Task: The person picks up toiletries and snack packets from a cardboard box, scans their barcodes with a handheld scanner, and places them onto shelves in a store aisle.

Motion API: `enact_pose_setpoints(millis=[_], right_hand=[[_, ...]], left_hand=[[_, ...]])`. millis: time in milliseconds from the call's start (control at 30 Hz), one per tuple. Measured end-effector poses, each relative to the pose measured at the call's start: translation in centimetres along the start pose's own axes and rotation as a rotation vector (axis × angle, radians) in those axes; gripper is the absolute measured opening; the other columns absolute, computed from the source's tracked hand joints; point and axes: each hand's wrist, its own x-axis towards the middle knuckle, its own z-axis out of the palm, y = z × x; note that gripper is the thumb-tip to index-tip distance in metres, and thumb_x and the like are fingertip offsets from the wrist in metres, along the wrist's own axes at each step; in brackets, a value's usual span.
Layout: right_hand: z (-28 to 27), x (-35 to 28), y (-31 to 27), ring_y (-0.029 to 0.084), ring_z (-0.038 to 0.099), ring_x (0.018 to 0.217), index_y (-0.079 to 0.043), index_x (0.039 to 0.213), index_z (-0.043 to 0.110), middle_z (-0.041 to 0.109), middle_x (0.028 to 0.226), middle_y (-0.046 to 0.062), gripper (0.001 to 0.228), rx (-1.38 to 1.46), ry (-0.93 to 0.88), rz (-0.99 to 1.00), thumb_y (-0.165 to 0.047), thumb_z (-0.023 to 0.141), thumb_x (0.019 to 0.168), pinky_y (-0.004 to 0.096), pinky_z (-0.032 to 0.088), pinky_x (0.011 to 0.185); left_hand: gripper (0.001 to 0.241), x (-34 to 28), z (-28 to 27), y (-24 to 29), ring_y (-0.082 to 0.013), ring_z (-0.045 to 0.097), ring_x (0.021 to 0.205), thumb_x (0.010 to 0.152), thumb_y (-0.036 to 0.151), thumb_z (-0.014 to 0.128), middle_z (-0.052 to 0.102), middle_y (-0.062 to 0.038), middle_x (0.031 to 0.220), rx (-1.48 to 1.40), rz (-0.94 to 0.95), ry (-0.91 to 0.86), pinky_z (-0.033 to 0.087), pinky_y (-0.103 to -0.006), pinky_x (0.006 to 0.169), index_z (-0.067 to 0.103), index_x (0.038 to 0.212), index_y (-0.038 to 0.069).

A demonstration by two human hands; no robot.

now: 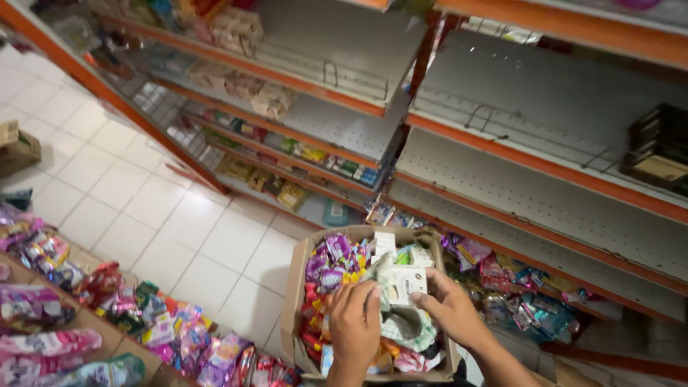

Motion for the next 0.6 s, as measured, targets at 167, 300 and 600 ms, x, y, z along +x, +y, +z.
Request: enact_pose_setpoints(millis=[167,300,600], right_hand=[[-0.5,-0.4,-1.5,0.016,0.069,0.088,0.001,0.122,0.063,0.076,0.101,0.009,0.036,0.044,-0.023,-0.048,-0.013,0.068,0.089,0.034,0.057,0.079],[0.1,-1.1,-1.2,0.016,0.07,0.093,0.0,0.126,0.063,0.075,0.107,0.01,0.041,0.109,-0.051,-0.054,-0.013,0.068,0.088,0.034,0.057,0.085],[1.4,-1.7,-1.0,0.014,0.066,0.106,-0.002,0.135,0.06,0.072,0.12,0.006,0.047,0.095,-0.229,-0.1,-0.017,0.067,0.091,0.033,0.056,0.089]], left_hand=[[0.02,0.6,0.1,-0.2,-0.0253,0.068,0.077,0.1,0.026,0.057,0.071,-0.012,0.085,-0.168,-0.557,-0.213,0.051,-0.0343,0.07,0.063,0.105,0.008],[0.018,-0.2,-0.1,-0.1,-0.0185,0.058,0.078,0.106,0.019,0.053,0.061,-0.01,0.085,-0.432,-0.353,-0.416,0.051,-0.0317,0.072,0.061,0.103,0.003],[0.062,-0.9,0.8,-0.2,-0.0233,0.06,0.098,0.077,0.019,0.084,0.065,-0.012,0.113,-0.142,-0.373,-0.337,0.05,-0.0352,0.085,0.059,0.132,0.007]])
